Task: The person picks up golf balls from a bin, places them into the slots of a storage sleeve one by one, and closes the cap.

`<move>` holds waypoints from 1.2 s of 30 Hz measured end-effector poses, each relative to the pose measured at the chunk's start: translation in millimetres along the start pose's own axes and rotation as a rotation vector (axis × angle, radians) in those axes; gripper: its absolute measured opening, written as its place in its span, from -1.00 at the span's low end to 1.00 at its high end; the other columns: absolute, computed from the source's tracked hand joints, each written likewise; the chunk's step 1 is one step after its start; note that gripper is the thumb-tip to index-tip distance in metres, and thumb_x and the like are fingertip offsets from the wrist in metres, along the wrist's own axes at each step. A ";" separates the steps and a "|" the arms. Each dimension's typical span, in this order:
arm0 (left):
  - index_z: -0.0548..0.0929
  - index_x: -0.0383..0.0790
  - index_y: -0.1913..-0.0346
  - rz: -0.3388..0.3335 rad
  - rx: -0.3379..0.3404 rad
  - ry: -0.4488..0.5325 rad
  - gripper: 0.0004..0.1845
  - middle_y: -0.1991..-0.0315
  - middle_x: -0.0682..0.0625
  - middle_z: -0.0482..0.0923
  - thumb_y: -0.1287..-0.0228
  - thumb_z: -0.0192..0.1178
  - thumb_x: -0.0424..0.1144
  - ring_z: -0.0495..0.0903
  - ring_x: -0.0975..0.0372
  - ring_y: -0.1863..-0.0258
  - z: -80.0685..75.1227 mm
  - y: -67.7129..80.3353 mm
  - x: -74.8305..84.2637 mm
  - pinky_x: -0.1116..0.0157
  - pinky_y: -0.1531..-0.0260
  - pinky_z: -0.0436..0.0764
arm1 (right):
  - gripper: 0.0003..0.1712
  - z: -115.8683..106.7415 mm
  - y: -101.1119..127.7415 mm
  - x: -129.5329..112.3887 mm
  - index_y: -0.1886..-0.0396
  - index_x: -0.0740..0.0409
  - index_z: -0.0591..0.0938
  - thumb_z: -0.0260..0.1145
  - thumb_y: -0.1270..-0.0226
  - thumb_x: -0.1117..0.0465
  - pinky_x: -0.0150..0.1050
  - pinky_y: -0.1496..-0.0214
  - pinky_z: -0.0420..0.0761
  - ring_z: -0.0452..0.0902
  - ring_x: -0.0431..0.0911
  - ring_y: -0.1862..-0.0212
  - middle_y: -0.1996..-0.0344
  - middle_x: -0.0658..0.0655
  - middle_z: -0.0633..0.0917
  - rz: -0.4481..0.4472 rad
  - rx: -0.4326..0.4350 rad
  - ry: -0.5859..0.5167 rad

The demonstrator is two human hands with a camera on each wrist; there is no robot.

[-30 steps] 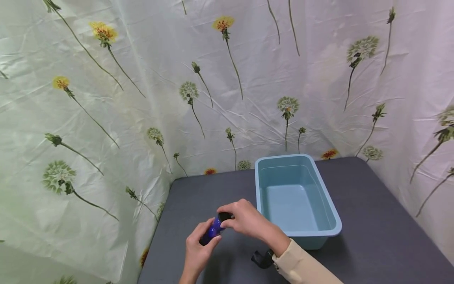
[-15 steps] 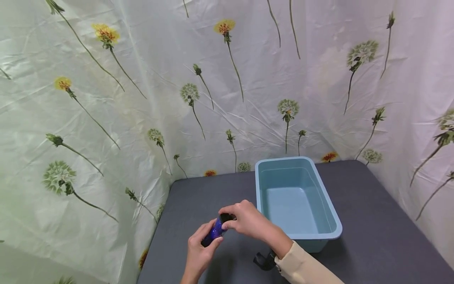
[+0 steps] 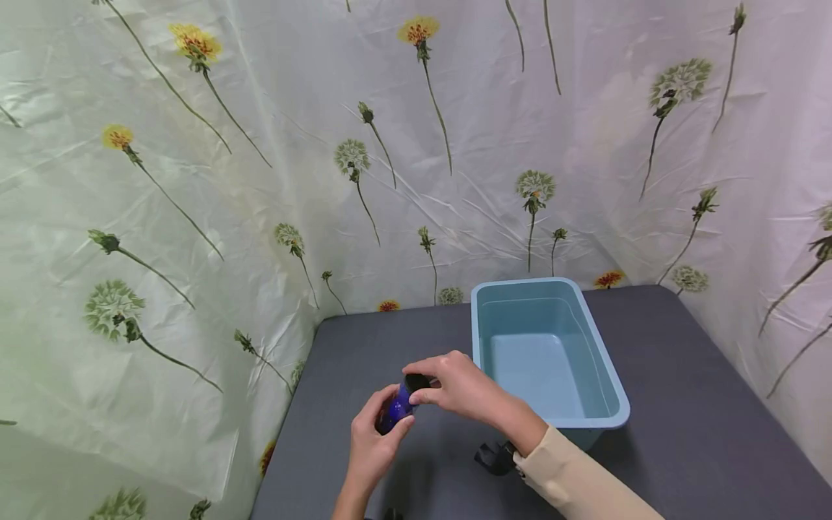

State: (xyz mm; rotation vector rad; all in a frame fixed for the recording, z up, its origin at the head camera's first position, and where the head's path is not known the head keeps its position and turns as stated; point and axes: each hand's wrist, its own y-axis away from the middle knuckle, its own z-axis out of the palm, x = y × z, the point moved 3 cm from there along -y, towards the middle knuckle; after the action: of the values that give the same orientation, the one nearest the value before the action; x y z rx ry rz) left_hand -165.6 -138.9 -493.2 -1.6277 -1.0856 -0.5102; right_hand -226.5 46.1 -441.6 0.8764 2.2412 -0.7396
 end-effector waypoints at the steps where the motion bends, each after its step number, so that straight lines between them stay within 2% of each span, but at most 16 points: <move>1: 0.62 -0.25 -0.15 -0.010 -0.001 0.013 -0.44 0.05 -0.05 0.63 -0.04 0.50 -0.52 0.64 0.11 0.14 -0.5 -2.2 0.9 0.07 0.16 0.67 | -0.44 -2.6 0.3 -1.5 -0.29 -0.04 0.62 0.43 -0.30 -0.03 -0.26 0.13 0.66 0.66 -0.24 0.03 -0.12 -0.08 0.69 -0.009 0.006 0.002; 5: 0.57 -0.22 -0.19 -0.056 0.000 0.048 -0.44 0.02 -0.05 0.63 -0.11 0.46 -0.50 0.63 0.10 0.13 -5.0 -10.0 4.2 0.10 0.14 0.66 | -0.37 -16.0 6.3 -6.0 -0.38 -0.16 0.53 0.39 -0.34 -0.10 -0.07 -0.11 0.61 0.55 -0.18 -0.21 -0.26 -0.15 0.57 -0.037 0.052 0.056; 10: 0.50 -0.27 -0.21 -0.081 0.028 0.066 -0.46 0.01 -0.08 0.61 -0.18 0.41 -0.50 0.63 0.06 0.09 -14.9 -19.5 -0.2 0.03 0.07 0.63 | -0.37 -37.7 17.7 -6.7 -0.42 -0.25 0.47 0.38 -0.38 -0.09 0.00 -0.19 0.54 0.44 -0.12 -0.33 -0.32 -0.13 0.50 -0.032 0.096 0.173; 13: 0.48 -0.29 -0.23 -0.100 0.060 0.078 -0.46 -0.01 -0.13 0.60 -0.20 0.39 -0.51 0.62 0.00 0.01 -20.2 -23.7 -19.6 -0.02 0.03 0.61 | -0.35 -50.9 26.1 -3.6 -0.43 -0.18 0.48 0.40 -0.36 -0.04 0.01 -0.16 0.56 0.45 -0.05 -0.32 -0.34 -0.05 0.50 -0.008 0.107 0.226; 18: 0.50 -0.17 -0.24 -0.173 0.118 0.087 -0.47 -0.04 -0.08 0.62 -0.23 0.42 -0.41 0.61 0.05 -0.05 -29.3 -25.7 -60.0 0.00 0.03 0.61 | -0.32 -70.2 42.2 9.7 -0.44 -0.13 0.48 0.43 -0.35 -0.01 -0.03 -0.08 0.59 0.49 -0.05 -0.28 -0.33 -0.01 0.50 0.022 0.130 0.309; 22: 0.52 -0.09 -0.21 -0.231 0.151 0.069 -0.48 -0.02 -0.03 0.65 -0.21 0.46 -0.32 0.61 0.09 -0.06 -36.9 -25.0 -81.7 -0.06 -0.01 0.56 | -0.32 -83.3 58.1 26.1 -0.42 -0.14 0.48 0.45 -0.33 0.01 0.00 -0.07 0.59 0.49 -0.03 -0.27 -0.31 -0.01 0.50 0.048 0.169 0.374; 25: 0.52 -0.11 -0.20 -0.265 0.168 0.056 -0.47 -0.02 -0.05 0.65 -0.19 0.47 -0.33 0.61 0.06 -0.08 -40.3 -24.8 -96.9 -0.10 -0.02 0.56 | -0.33 -91.4 71.4 38.1 -0.42 -0.09 0.49 0.45 -0.33 0.01 0.07 -0.08 0.58 0.48 0.03 -0.27 -0.31 0.05 0.50 0.072 0.192 0.399; 32: 0.48 -0.15 -0.22 -0.326 0.162 0.008 -0.45 -0.07 -0.12 0.63 -0.19 0.45 -0.38 0.58 -0.03 -0.15 -39.0 -26.4 -130.0 -0.10 -0.08 0.54 | -0.32 -103.0 95.0 57.5 -0.42 -0.01 0.48 0.40 -0.37 -0.04 0.13 -0.08 0.55 0.46 0.10 -0.28 -0.30 0.12 0.50 0.137 0.204 0.424; 36: 0.47 -0.20 -0.21 -0.351 0.148 0.019 -0.46 -0.09 -0.18 0.61 -0.19 0.44 -0.42 0.57 -0.08 -0.17 -35.8 -24.4 -145.2 -0.11 -0.12 0.52 | -0.34 -104.0 103.0 62.6 -0.41 0.03 0.50 0.42 -0.36 0.00 0.17 -0.07 0.54 0.48 0.13 -0.25 -0.27 0.16 0.52 0.144 0.208 0.445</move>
State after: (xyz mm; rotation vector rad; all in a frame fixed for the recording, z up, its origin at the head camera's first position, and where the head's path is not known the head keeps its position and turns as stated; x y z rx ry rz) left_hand -251.2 -228.5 -580.4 -1.3062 -1.3710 -0.6555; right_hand -222.9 205.2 -445.5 1.4037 2.4728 -0.7787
